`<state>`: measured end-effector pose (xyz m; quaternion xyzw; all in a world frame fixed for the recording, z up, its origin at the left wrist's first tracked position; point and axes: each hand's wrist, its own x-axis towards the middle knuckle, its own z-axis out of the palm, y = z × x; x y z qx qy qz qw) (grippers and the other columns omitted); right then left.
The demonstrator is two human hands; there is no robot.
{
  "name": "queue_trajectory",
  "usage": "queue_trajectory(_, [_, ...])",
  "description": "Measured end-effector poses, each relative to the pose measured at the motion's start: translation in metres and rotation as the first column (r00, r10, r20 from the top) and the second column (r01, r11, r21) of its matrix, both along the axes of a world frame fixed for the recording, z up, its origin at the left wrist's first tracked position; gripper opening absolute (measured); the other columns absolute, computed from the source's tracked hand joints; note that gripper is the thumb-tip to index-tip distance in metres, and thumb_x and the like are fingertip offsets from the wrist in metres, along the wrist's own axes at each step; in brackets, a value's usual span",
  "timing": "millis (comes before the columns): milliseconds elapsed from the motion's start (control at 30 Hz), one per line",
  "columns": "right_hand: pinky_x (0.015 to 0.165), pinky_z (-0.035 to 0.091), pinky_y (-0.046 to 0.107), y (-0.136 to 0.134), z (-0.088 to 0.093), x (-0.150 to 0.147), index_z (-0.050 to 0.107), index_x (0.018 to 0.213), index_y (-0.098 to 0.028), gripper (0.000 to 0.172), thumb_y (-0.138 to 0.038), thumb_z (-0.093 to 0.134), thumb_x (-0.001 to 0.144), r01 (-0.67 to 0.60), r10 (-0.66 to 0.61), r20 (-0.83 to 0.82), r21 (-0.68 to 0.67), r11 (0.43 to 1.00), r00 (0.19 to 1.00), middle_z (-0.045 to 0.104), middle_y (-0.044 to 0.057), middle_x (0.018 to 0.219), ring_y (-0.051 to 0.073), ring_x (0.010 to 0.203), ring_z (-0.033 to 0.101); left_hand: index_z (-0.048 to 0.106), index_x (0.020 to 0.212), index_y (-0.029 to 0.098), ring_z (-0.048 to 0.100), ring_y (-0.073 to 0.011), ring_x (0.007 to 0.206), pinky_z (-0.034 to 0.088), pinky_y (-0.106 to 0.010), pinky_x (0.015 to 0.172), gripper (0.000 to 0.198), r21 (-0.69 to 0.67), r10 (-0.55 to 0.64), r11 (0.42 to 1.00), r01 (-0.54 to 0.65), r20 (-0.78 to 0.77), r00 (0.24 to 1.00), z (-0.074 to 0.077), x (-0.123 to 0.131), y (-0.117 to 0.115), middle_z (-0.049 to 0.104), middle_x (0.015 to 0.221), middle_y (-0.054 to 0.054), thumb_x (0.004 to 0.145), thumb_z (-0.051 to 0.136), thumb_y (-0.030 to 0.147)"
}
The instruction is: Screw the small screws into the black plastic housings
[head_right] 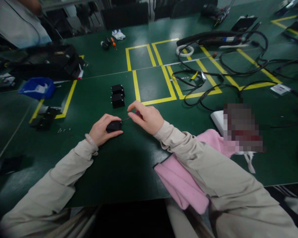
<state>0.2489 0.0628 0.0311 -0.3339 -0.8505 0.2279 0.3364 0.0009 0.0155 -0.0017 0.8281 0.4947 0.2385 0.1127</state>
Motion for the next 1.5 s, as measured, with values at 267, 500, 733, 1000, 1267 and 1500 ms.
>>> queue_trajectory(267, [0.067, 0.041, 0.024, -0.0007, -0.0011, 0.0002, 0.058, 0.109, -0.016, 0.023, -0.028, 0.044, 0.094, -0.01, 0.009, 0.005, 0.044, 0.999, 1.0, 0.061, 0.0, 0.077, 0.012, 0.066, 0.058, 0.061, 0.118, 0.022, 0.062, -0.0236, 0.104, 0.051, -0.037, 0.09, 0.041, -0.012, 0.009, 1.0, -0.009, 0.0, 1.0, 0.0003, 0.0004, -0.0006, 0.062, 0.109, -0.007, 0.086, 0.072, 0.044])
queue_trajectory(500, [0.065, 0.04, 0.023, -0.0006, -0.0012, 0.0005, 0.059, 0.103, -0.017, 0.023, -0.03, 0.042, 0.096, -0.002, 0.001, 0.026, 0.031, 1.0, 1.0, 0.062, 0.0, 0.076, 0.01, 0.062, 0.055, 0.061, 0.119, 0.022, 0.062, -0.0236, 0.104, 0.051, -0.037, 0.09, 0.042, 0.0, 0.009, 1.0, -0.009, 0.0, 1.0, -0.0014, -0.0001, -0.0003, 0.062, 0.11, -0.007, 0.086, 0.072, 0.045])
queue_trajectory(733, [0.063, 0.038, 0.023, -0.001, -0.0011, 0.001, 0.058, 0.101, -0.017, 0.02, -0.032, 0.045, 0.096, 0.007, -0.007, 0.0, -0.017, 1.0, 1.0, 0.058, -0.002, 0.07, 0.01, 0.059, 0.054, 0.061, 0.119, 0.021, 0.062, -0.0243, 0.103, 0.052, -0.037, 0.089, 0.042, 0.008, -0.004, 1.0, 0.004, -0.002, 1.0, -0.0008, -0.0005, -0.0006, 0.062, 0.11, -0.007, 0.086, 0.071, 0.045])
queue_trajectory(1000, [0.065, 0.039, 0.023, -0.0015, -0.0001, -0.0005, 0.057, 0.107, -0.017, 0.021, -0.028, 0.045, 0.095, -0.003, 0.003, -0.021, 0.01, 1.0, 1.0, 0.059, -0.002, 0.073, 0.011, 0.062, 0.055, 0.062, 0.118, 0.021, 0.062, -0.0239, 0.102, 0.052, -0.037, 0.088, 0.041, 0.006, 0.001, 1.0, -0.001, -0.005, 1.0, 0.0002, -0.0004, -0.0004, 0.061, 0.108, -0.007, 0.086, 0.071, 0.045])
queue_trajectory(1267, [0.064, 0.039, 0.023, -0.0006, 0.0, 0.0001, 0.055, 0.112, -0.016, 0.023, -0.026, 0.044, 0.094, 0.0, 0.0, -0.024, 0.003, 1.0, 1.0, 0.058, -0.002, 0.074, 0.01, 0.059, 0.053, 0.061, 0.119, 0.021, 0.062, -0.024, 0.104, 0.052, -0.037, 0.09, 0.042, -0.005, 0.006, 1.0, -0.006, -0.004, 1.0, -0.0005, -0.0003, -0.0001, 0.061, 0.109, -0.007, 0.086, 0.071, 0.045])
queue_trajectory(1500, [0.062, 0.037, 0.023, -0.0001, 0.0003, 0.0009, 0.059, 0.095, -0.018, 0.022, -0.032, 0.043, 0.097, -0.008, 0.008, 0.008, -0.035, 0.999, 1.0, 0.057, -0.002, 0.068, 0.009, 0.055, 0.05, 0.061, 0.119, 0.021, 0.062, -0.0245, 0.104, 0.052, -0.039, 0.091, 0.042, -0.001, 0.004, 1.0, -0.004, -0.001, 1.0, -0.0013, -0.0004, 0.0, 0.062, 0.11, -0.007, 0.086, 0.071, 0.045])
